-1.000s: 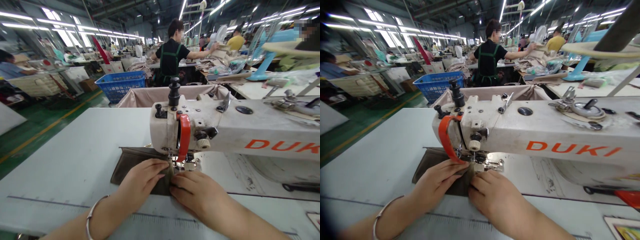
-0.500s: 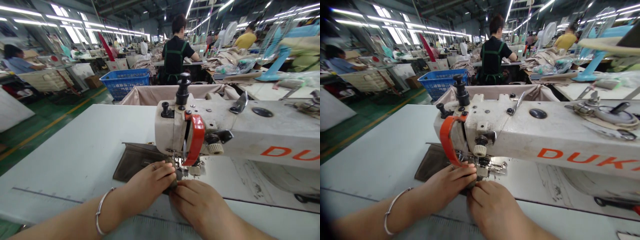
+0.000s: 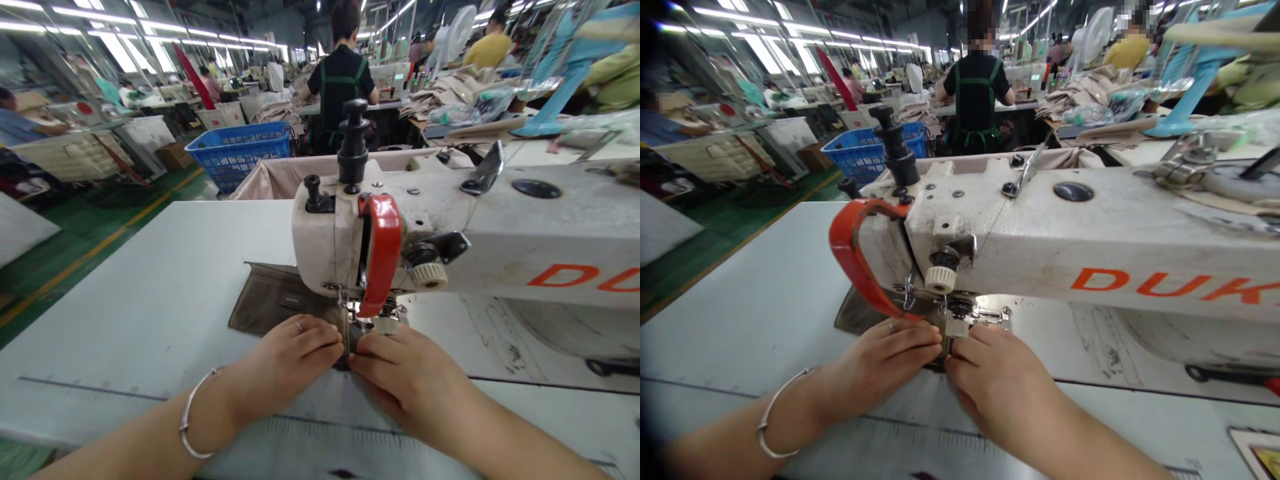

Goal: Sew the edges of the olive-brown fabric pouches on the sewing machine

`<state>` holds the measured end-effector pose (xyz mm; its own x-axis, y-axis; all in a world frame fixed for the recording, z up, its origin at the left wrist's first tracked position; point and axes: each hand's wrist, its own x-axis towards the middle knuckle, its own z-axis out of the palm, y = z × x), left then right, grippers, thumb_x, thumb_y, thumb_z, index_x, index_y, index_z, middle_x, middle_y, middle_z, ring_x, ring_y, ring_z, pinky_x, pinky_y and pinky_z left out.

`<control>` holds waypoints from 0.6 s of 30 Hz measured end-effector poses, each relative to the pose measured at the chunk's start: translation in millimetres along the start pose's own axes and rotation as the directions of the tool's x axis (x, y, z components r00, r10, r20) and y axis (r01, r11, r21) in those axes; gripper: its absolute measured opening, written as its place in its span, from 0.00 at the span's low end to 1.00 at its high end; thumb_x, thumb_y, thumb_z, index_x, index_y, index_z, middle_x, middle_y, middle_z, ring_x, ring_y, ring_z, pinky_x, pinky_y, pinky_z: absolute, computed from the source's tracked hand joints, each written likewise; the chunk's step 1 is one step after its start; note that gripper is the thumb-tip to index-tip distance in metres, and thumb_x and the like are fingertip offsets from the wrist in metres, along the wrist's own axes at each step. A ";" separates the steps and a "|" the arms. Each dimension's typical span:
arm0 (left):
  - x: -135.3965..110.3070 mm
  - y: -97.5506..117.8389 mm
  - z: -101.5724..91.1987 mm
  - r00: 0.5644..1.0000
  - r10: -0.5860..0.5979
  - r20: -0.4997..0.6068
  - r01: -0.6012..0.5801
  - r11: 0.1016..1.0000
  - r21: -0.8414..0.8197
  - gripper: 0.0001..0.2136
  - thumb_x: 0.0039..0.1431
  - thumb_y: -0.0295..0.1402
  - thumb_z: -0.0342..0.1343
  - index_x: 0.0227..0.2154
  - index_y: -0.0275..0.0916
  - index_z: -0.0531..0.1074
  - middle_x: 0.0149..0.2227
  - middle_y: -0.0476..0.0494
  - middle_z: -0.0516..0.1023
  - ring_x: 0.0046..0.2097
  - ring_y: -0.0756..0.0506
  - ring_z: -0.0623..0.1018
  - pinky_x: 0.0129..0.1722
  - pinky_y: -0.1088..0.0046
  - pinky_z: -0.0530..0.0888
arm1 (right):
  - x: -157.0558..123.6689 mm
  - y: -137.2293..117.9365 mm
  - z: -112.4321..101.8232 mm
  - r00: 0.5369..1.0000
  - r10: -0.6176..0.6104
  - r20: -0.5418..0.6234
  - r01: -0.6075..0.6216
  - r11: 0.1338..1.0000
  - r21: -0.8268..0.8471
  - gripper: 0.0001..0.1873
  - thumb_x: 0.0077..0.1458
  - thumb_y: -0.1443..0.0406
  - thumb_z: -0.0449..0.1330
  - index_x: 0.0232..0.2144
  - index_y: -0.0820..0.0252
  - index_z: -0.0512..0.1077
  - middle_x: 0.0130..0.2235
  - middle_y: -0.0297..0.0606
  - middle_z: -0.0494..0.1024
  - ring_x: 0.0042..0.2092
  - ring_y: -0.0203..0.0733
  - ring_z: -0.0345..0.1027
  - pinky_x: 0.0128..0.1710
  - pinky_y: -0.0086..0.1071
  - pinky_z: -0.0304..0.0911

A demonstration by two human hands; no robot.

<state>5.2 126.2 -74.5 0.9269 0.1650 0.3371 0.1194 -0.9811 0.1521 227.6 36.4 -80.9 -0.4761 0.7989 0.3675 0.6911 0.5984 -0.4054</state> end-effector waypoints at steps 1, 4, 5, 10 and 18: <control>0.4 0.0 0.1 1.000 -0.002 -0.007 0.002 1.000 -0.006 0.11 0.71 0.25 0.44 0.47 0.33 0.71 0.47 0.41 0.78 0.50 0.45 0.76 0.54 0.64 0.74 | -0.2 -0.3 0.6 1.000 0.003 0.007 -0.003 1.000 -0.003 0.11 0.63 0.72 0.54 0.42 0.59 0.75 0.38 0.38 0.77 0.39 0.45 0.69 0.38 0.42 0.65; 1.5 -1.5 3.3 1.000 0.009 0.004 -0.009 1.000 0.006 0.11 0.71 0.24 0.45 0.47 0.34 0.71 0.46 0.42 0.79 0.48 0.46 0.76 0.51 0.65 0.74 | -0.2 -1.4 1.0 1.000 0.017 0.025 -0.017 1.000 -0.004 0.12 0.63 0.72 0.53 0.41 0.59 0.75 0.36 0.38 0.76 0.38 0.46 0.68 0.38 0.42 0.65; 1.6 -2.1 5.0 1.000 0.024 0.006 -0.025 1.000 0.012 0.10 0.70 0.24 0.45 0.47 0.33 0.71 0.47 0.42 0.79 0.48 0.46 0.76 0.51 0.66 0.74 | -0.2 -1.6 0.8 0.999 0.019 0.030 -0.019 1.000 0.004 0.12 0.63 0.72 0.53 0.41 0.59 0.75 0.36 0.38 0.76 0.38 0.46 0.68 0.38 0.42 0.65; 1.5 -1.1 9.0 0.998 0.061 0.026 -0.062 0.996 0.062 0.09 0.69 0.23 0.48 0.45 0.33 0.72 0.44 0.46 0.80 0.50 0.48 0.76 0.54 0.68 0.72 | -2.0 -0.9 1.6 0.999 0.035 0.028 -0.035 0.999 0.007 0.13 0.62 0.73 0.53 0.44 0.59 0.74 0.44 0.40 0.77 0.44 0.47 0.70 0.45 0.44 0.67; 3.8 -12.8 6.6 0.998 0.053 -0.036 -0.052 0.998 0.047 0.14 0.72 0.25 0.42 0.47 0.32 0.73 0.46 0.44 0.82 0.50 0.49 0.77 0.55 0.72 0.72 | 0.0 1.0 9.3 0.996 0.016 -0.088 -0.019 0.999 -0.041 0.16 0.61 0.73 0.53 0.50 0.63 0.72 0.48 0.42 0.78 0.48 0.51 0.70 0.48 0.47 0.71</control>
<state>9.5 138.7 -81.4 0.9187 0.1160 0.3775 0.0881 -0.9920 0.0903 223.2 37.6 -89.1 -0.4156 0.7997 0.4334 0.7217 0.5799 -0.3779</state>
